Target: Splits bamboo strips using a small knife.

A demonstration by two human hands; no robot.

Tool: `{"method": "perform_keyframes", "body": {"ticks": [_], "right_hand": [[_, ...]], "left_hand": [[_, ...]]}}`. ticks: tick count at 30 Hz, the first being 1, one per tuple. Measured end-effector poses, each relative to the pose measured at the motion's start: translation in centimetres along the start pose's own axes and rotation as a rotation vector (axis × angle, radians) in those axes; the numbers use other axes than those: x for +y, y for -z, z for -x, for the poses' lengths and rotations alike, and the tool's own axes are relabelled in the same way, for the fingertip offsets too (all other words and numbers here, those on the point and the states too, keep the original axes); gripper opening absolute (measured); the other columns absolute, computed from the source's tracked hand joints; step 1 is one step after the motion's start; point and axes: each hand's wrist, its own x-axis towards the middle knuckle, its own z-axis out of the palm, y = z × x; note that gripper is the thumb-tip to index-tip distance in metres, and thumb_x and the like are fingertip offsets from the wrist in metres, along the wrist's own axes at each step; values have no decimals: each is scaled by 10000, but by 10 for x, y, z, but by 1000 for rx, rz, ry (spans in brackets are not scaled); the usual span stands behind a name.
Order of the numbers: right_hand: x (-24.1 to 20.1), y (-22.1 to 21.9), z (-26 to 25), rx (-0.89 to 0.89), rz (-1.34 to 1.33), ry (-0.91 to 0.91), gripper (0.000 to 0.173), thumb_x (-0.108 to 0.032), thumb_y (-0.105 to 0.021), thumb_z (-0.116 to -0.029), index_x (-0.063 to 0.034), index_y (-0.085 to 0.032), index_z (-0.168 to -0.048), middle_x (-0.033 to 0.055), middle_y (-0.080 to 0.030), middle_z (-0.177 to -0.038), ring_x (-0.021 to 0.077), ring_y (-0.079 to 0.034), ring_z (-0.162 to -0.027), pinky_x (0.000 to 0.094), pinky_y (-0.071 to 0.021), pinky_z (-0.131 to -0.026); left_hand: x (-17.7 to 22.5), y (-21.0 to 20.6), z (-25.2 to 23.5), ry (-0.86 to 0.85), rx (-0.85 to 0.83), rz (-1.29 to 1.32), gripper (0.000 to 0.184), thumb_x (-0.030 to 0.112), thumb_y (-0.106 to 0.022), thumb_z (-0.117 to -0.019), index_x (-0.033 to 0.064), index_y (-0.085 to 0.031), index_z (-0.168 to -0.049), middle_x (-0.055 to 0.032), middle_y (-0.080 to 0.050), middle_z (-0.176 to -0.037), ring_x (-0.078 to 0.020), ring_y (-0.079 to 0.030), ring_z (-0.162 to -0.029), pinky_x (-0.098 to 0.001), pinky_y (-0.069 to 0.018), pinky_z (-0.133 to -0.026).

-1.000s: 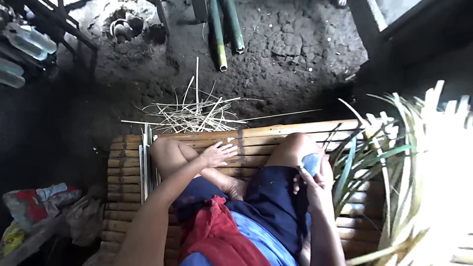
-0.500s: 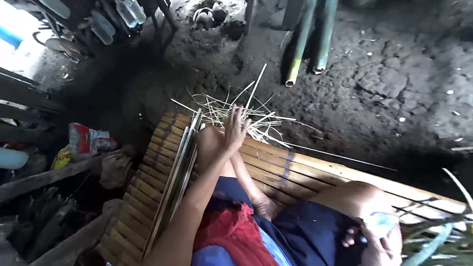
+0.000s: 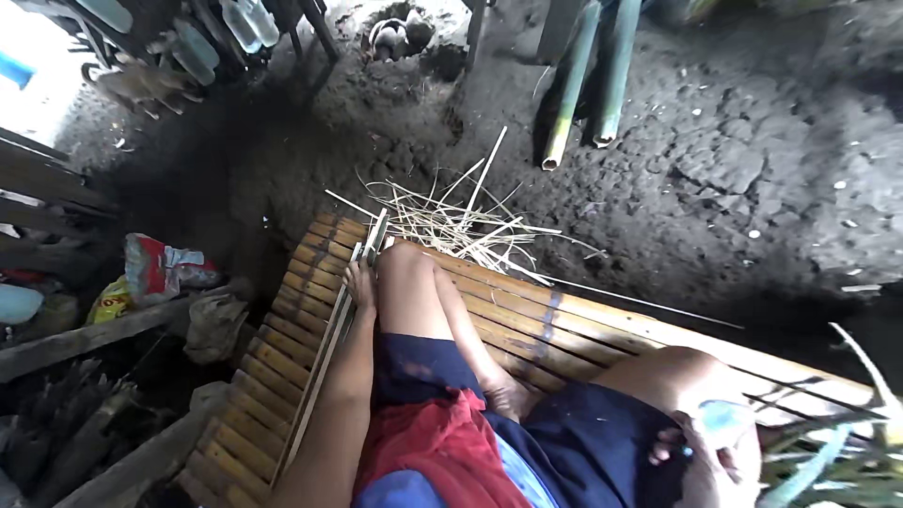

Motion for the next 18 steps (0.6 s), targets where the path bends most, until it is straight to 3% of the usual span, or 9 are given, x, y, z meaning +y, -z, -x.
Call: {"method": "perform_keyframes", "body": {"ticks": [7, 9, 11, 12, 13, 15, 18], "right_hand": [[-5, -5, 3, 21, -21, -12, 103, -95, -446, -1083, -54, -534, -1116, -86, -599, -600, 8, -535, -409, 172, -481, -383], [-5, -5, 3, 12, -31, -9, 100, -91, -459, -1077, -45, -526, -1135, -75, -609, -611, 19, -542, -413, 181, -486, -386], [-9, -8, 4, 37, -32, -27, 95, -95, -476, -1074, -35, -537, -1114, -56, -611, -603, 33, -537, -406, 193, -484, -381], [-12, -10, 5, 59, -34, -43, 107, -98, -481, -1074, -26, -560, -1081, -47, -607, -602, 36, -530, -406, 195, -482, -385], [-15, -13, 6, 74, -38, -58, 127, -101, -481, -1076, -21, -575, -1047, -42, -610, -599, 35, -527, -406, 194, -481, -389], [-16, -17, 7, 82, -47, -68, 148, -101, -484, -1076, -7, -591, -1035, -28, -619, -607, 40, -530, -412, 195, -479, -396], [-17, -18, 7, 89, -71, -89, 163, -113, -493, -1078, 14, -593, -1055, -3, -623, -620, 51, -532, -419, 203, -475, -400]], "left_hand": [[-5, 22, -11, 11, -9, 179, 369, 147, -558, -1042, 52, -607, -1396, -275, -544, -1400, -461, -484, -1326, -611, -367, -1108], [-2, 41, -9, -56, 19, 310, 390, 139, -542, -1053, 31, -568, -1427, -286, -524, -1422, -450, -524, -1306, -576, -422, -1103], [9, 58, -5, -102, -50, 377, 423, 146, -512, -1070, 47, -508, -1481, -268, -578, -1377, -408, -624, -1179, -558, -504, -1001], [20, 68, -1, -114, -125, 385, 454, 150, -492, -1082, 59, -456, -1525, -238, -640, -1305, -349, -676, -1050, -514, -538, -912], [33, 77, 6, -130, -204, 408, 479, 135, -475, -1086, 53, -410, -1553, -196, -694, -1177, -261, -657, -871, -436, -527, -784], [66, 90, 30, -148, -406, 483, 488, 116, -470, -1086, 39, -382, -1560, -123, -697, -1004, -122, -509, -627, -307, -440, -592], [106, 90, 83, -112, -783, 678, 440, 83, -469, -1081, 15, -416, -1512, -59, -632, -894, -33, -432, -531, -204, -383, -491]]}}
